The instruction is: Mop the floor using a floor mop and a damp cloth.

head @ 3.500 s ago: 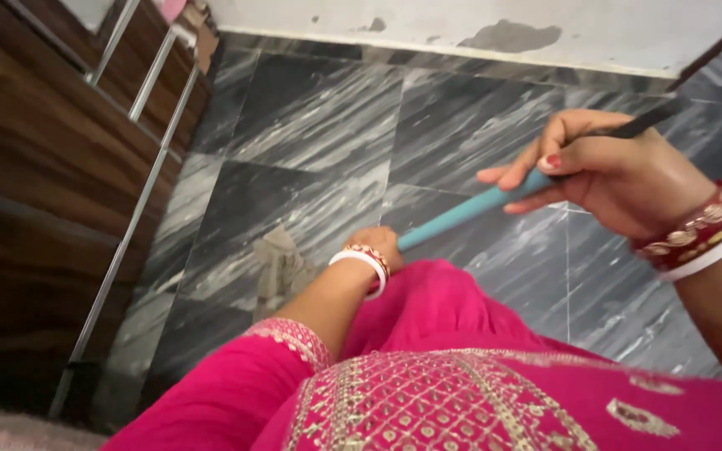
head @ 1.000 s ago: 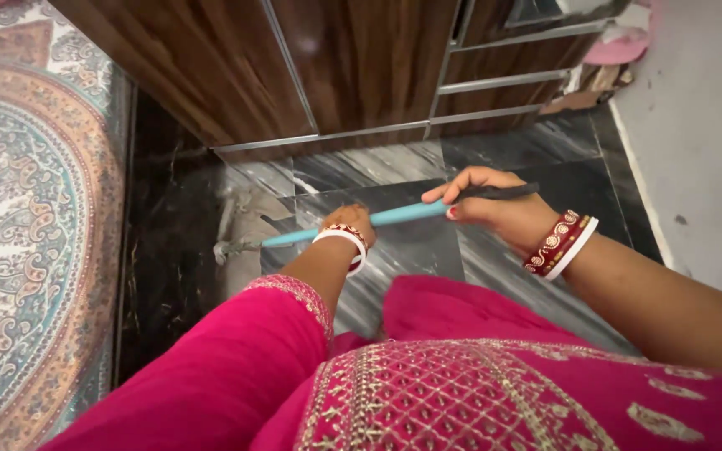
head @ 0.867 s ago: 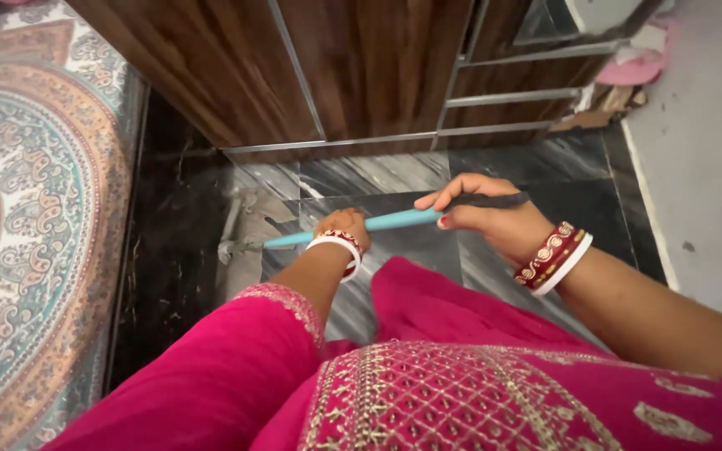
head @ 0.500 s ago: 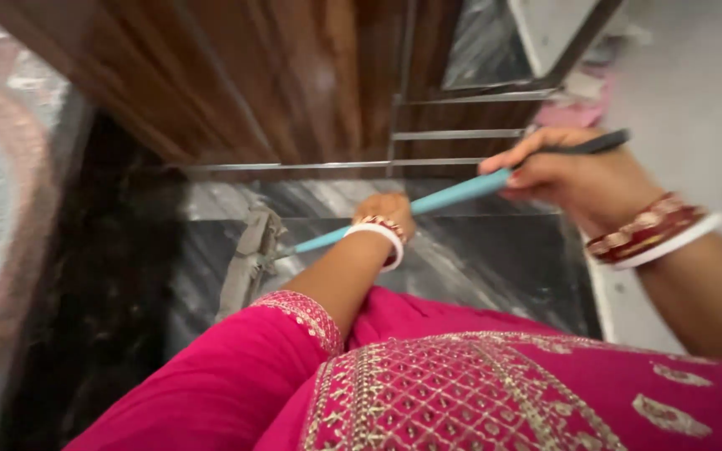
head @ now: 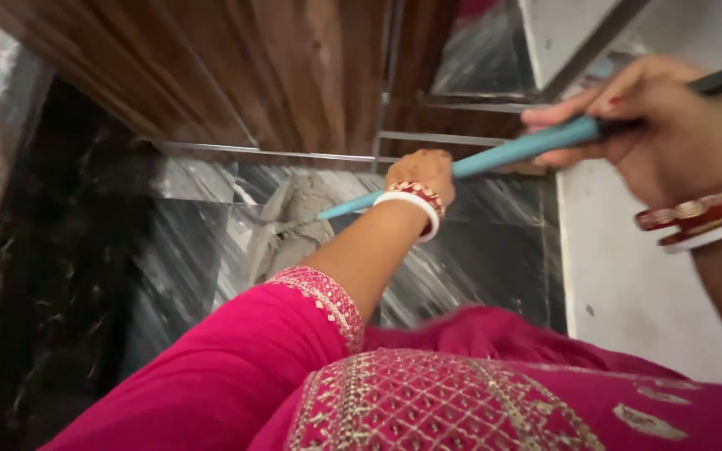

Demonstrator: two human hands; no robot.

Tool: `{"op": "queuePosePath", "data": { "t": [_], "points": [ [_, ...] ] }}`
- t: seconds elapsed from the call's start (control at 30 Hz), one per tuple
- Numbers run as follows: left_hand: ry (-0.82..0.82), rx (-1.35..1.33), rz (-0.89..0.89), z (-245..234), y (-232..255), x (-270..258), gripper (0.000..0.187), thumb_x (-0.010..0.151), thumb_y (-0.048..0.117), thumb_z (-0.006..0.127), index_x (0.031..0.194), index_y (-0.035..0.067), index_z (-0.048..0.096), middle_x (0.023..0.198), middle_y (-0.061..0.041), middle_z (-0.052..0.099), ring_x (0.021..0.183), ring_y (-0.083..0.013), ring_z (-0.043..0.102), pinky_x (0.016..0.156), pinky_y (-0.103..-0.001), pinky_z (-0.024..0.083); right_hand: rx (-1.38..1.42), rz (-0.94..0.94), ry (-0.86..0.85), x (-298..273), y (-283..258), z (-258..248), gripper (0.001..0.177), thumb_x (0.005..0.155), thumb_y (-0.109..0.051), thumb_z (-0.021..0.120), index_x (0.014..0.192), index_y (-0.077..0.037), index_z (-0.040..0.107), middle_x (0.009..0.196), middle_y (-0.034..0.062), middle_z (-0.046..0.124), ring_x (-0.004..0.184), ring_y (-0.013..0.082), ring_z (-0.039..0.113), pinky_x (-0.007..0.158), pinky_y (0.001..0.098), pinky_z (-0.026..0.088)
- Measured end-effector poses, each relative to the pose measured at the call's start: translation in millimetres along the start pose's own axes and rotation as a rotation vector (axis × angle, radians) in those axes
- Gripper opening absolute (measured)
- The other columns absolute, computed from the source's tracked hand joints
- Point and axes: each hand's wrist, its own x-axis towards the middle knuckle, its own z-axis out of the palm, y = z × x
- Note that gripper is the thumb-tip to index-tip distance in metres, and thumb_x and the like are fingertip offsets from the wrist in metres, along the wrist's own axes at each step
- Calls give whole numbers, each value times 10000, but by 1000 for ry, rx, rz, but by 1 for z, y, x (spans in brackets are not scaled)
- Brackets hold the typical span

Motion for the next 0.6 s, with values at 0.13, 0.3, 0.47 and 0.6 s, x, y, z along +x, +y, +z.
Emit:
{"op": "queuePosePath", "data": {
  "t": [0.13, 0.3, 0.47, 0.6],
  "points": [
    [10, 39, -100, 10, -99, 20, 235, 893, 127, 598, 1070, 102, 751, 1118, -171, 737, 1064, -344, 714, 894, -455, 582, 174, 52, -55, 52, 48, 60, 179, 1015, 53, 467, 867, 5, 554, 1071, 300, 691, 1233, 504, 682, 870, 529, 594],
    [-44, 145, -208, 25, -264, 38, 254, 883, 139, 636, 1111, 89, 736, 1154, -179, 724, 1093, -349, 702, 914, -457, 578, 198, 161, -256, 113, 133, 147, 54, 962, 1, 587, 916, -20, 607, 1182, 233, 703, 1239, 352, 672, 973, 455, 619],
    [-94, 224, -354, 46, -379, 24, 293, 873, 151, 674, 1152, 76, 721, 1190, -187, 711, 1123, -354, 690, 933, -458, 574, -97, 160, -458, 139, 162, 210, 115, 926, -89, 669, 1037, -63, 674, 1326, 128, 706, 1175, 186, 622, 1023, 335, 508],
    [-155, 252, -432, 45, -373, 27, 304, 888, 181, 677, 1174, 87, 717, 1212, -176, 707, 1145, -352, 683, 953, -460, 571, -71, 155, -521, 142, 168, 200, 146, 910, -87, 671, 1055, -73, 684, 1361, 79, 683, 1195, 141, 605, 1042, 313, 479]
  ]
}}
